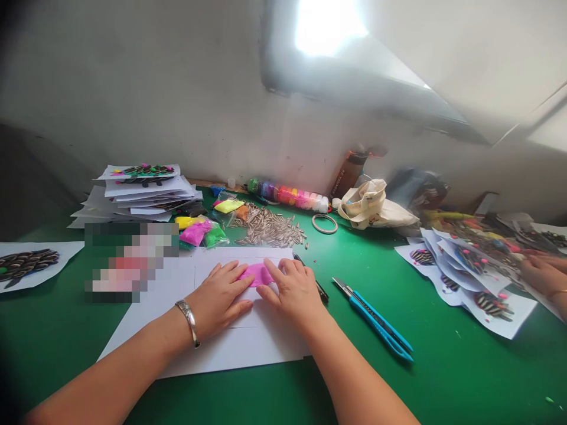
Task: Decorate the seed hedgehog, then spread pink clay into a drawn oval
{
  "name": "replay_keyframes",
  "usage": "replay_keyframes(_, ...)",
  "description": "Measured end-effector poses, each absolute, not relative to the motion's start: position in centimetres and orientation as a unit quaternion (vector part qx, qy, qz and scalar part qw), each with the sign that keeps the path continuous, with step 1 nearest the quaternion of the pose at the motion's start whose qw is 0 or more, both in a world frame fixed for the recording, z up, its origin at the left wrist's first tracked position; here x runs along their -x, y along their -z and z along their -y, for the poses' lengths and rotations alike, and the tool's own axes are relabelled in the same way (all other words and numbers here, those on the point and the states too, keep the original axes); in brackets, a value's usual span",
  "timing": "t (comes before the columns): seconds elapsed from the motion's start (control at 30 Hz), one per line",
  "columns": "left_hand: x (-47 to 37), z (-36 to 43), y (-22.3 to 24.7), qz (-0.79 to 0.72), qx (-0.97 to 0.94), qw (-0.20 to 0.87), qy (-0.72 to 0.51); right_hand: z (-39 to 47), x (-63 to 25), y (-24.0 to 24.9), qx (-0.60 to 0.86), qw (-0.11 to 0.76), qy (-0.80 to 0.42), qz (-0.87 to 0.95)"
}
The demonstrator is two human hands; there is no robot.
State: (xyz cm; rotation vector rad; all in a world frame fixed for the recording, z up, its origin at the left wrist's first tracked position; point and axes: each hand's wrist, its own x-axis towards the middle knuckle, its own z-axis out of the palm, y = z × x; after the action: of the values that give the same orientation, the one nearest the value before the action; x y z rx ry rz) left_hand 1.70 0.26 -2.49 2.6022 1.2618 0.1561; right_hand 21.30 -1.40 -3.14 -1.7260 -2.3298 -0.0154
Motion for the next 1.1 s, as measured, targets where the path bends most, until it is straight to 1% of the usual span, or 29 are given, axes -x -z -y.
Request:
replay_keyframes(0.27,-1.8,-0.3,1.9,-0.437,-0.887,0.143,-0.043,1.1,-21.0,3.1,0.602,0.095,0.026,0.792)
replay_keyframes(0.53,-1.5,-0.6,1.8,-0.44,-0.877,0.188,-0.047,2.0,-20.9,3.2,0.585,0.126,0.036,0.801)
replay_keyframes(0.73,-1.4,-0.7,1.9,-0.446,-0.874,0.19,-0.047,2.3,-19.6,2.9,0.528,0.129,0.022,0.839)
replay_keyframes(0.93,-1.4,-1.0,2.2,-0.45,-0.872,0.184,-0.063,1.9,-19.3,3.5,0.528,0.101,-0.021,0.843)
replay_keyframes(1.1,-1.0,-1.3,2.7,-0.441,-0.882,0.155,-0.055,1.9,-19.2,3.4,0.525,0.096,-0.02,0.845)
